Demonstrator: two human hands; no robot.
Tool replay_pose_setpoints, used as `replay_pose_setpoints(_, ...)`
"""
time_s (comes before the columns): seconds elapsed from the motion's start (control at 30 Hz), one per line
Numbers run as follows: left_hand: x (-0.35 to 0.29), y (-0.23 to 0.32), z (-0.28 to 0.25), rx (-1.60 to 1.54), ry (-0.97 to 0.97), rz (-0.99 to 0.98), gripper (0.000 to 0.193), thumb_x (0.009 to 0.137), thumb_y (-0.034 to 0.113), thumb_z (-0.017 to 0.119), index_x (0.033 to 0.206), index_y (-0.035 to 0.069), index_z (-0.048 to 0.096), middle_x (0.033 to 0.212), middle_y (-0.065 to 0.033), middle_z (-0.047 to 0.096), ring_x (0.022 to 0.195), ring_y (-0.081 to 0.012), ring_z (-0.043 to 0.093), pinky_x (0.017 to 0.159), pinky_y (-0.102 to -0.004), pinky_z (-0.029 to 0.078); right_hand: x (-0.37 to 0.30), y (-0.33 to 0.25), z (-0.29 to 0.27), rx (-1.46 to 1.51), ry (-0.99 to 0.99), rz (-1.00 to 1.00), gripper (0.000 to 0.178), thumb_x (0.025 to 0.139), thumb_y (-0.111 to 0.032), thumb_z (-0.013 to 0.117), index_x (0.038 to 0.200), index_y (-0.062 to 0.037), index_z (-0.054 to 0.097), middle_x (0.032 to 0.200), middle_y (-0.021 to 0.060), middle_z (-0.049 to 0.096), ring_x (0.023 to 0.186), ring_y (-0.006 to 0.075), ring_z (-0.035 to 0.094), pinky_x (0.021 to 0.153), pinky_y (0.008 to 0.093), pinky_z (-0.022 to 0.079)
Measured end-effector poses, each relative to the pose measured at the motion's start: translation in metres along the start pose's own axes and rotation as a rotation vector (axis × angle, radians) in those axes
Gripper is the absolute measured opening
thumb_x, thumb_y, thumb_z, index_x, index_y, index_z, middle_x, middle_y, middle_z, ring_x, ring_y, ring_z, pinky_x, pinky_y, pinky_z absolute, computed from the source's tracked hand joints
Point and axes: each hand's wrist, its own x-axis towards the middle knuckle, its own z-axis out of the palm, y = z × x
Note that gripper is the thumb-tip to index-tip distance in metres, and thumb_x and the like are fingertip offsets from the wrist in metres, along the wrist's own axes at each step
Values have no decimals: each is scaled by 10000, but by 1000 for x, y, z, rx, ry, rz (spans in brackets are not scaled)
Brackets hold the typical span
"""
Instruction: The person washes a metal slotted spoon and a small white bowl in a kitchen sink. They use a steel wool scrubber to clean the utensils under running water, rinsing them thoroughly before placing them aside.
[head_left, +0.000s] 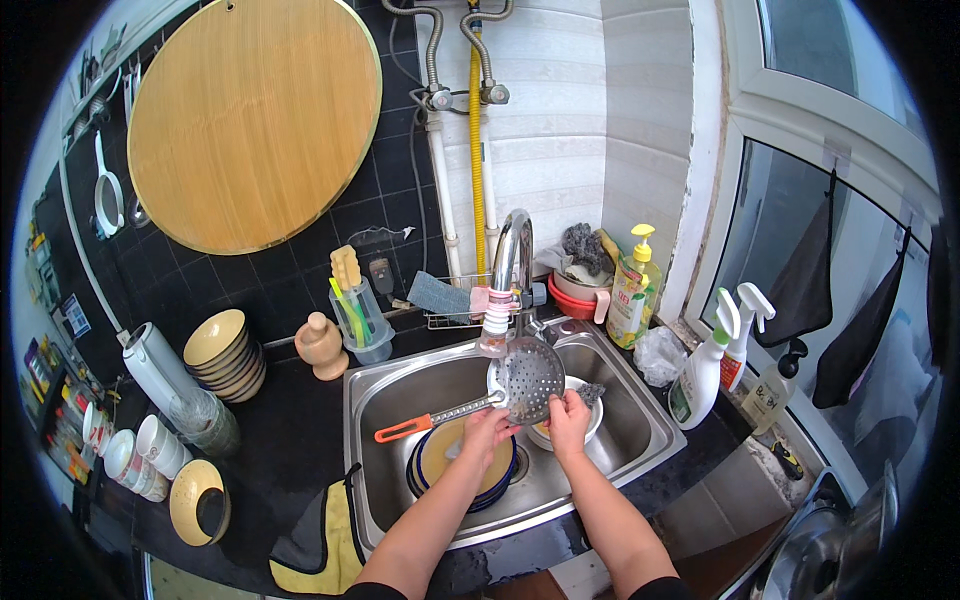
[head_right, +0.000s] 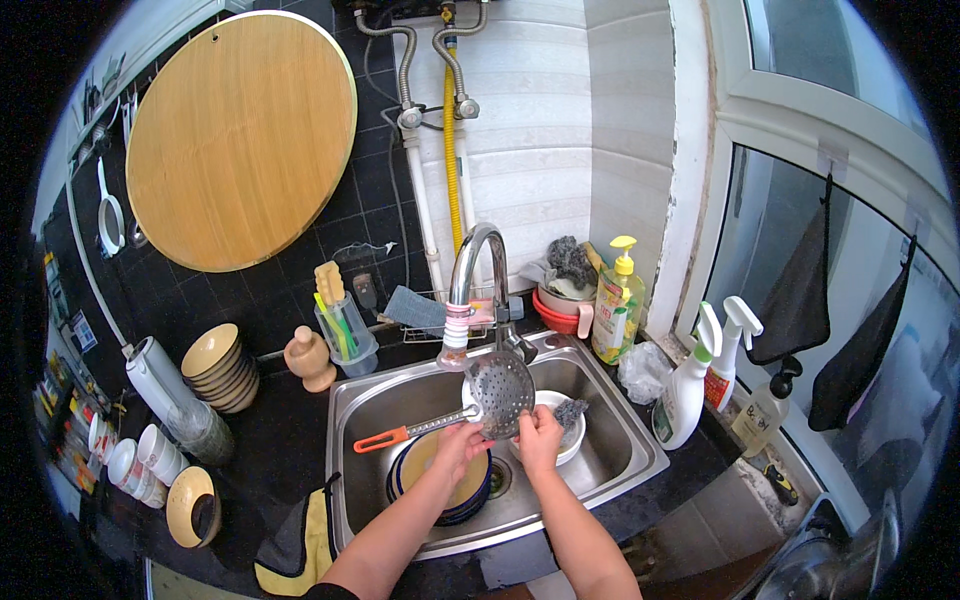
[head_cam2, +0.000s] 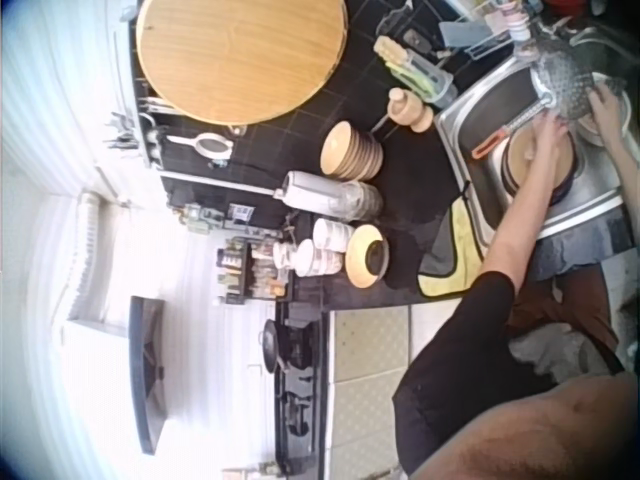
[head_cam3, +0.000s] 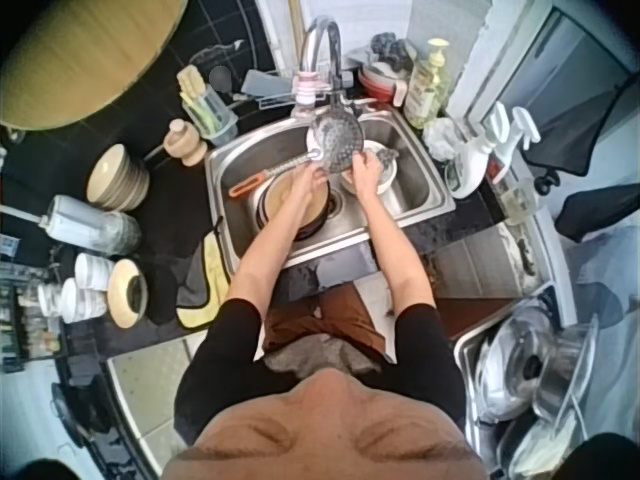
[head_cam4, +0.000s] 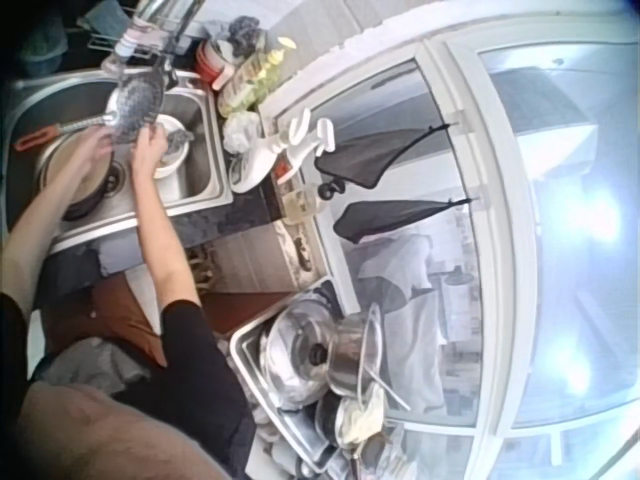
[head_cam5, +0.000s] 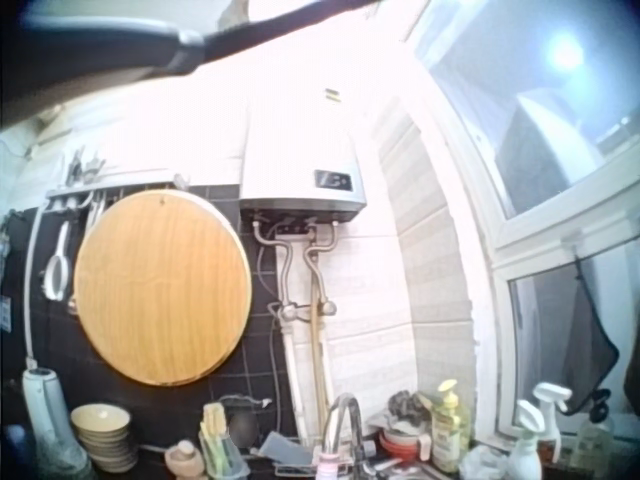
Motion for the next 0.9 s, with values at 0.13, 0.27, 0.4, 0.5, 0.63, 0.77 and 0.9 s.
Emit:
replay_pose_setpoints(0.13, 10, -6, -5, -68, 10, -34, 200, 867, 140, 584, 1022, 15, 561, 978, -118, 632, 873, -231, 636, 759, -381, 543, 1, -5, 0, 63, 63, 3, 193, 827, -98, 557, 667, -2, 506, 513, 6, 474, 421, 76, 462, 408, 258, 402)
replay_pose_setpoints(0.27, 7, -5, 1, -130, -34, -87, 276, 879, 220, 608, 1040, 2, 553, 1008, -124, 622, 909, -241, 626, 788, -397, 528, 5, -29, -12, -69, 36, -14, 185, 814, -94, 547, 659, -2, 507, 531, 43, 542, 425, 97, 519, 415, 267, 416)
replay_pose_setpoints(0.4, 7, -11, 9, -188, -89, -35, 311, 885, 237, 603, 1069, -5, 538, 1060, -134, 602, 983, -245, 597, 821, -400, 509, 2, -51, -28, -148, -31, 22, 173, 830, -99, 548, 697, 7, 520, 550, 54, 569, 443, 105, 551, 433, 266, 440)
replay_pose_setpoints(0.5, 9, -15, 15, -271, -158, -33, 359, 902, 268, 577, 1106, -19, 504, 1119, -145, 564, 1066, -265, 553, 867, -408, 491, -5, -70, -37, -175, -61, -8, 163, 855, -92, 543, 729, 9, 525, 566, 50, 574, 458, 102, 559, 434, 259, 441)
replay_pose_setpoints(0.63, 2, -13, 26, -335, -134, -61, 335, 892, 227, 599, 1055, -35, 471, 1075, -174, 534, 1017, -322, 586, 831, -439, 526, 2, -74, -57, -134, -52, 14, 149, 871, -94, 530, 775, 18, 550, 592, 50, 560, 452, 101, 539, 413, 256, 423)
replay_pose_setpoints(0.77, 3, -12, 15, -395, -191, -65, 315, 908, 208, 572, 1057, -36, 441, 1068, -195, 520, 1035, -354, 583, 829, -452, 533, 9, -85, -75, -155, -8, 10, 164, 874, -100, 509, 781, 27, 557, 613, 58, 570, 448, 103, 530, 410, 240, 416)
replay_pose_setpoints(0.9, 3, -12, 7, -436, -149, -73, 251, 903, 182, 580, 1038, 2, 470, 1084, -184, 524, 1019, -358, 588, 837, -444, 529, 11, -105, -87, -234, 31, 4, 179, 859, -99, 503, 771, 48, 553, 601, 86, 587, 448, 122, 551, 403, 254, 432)
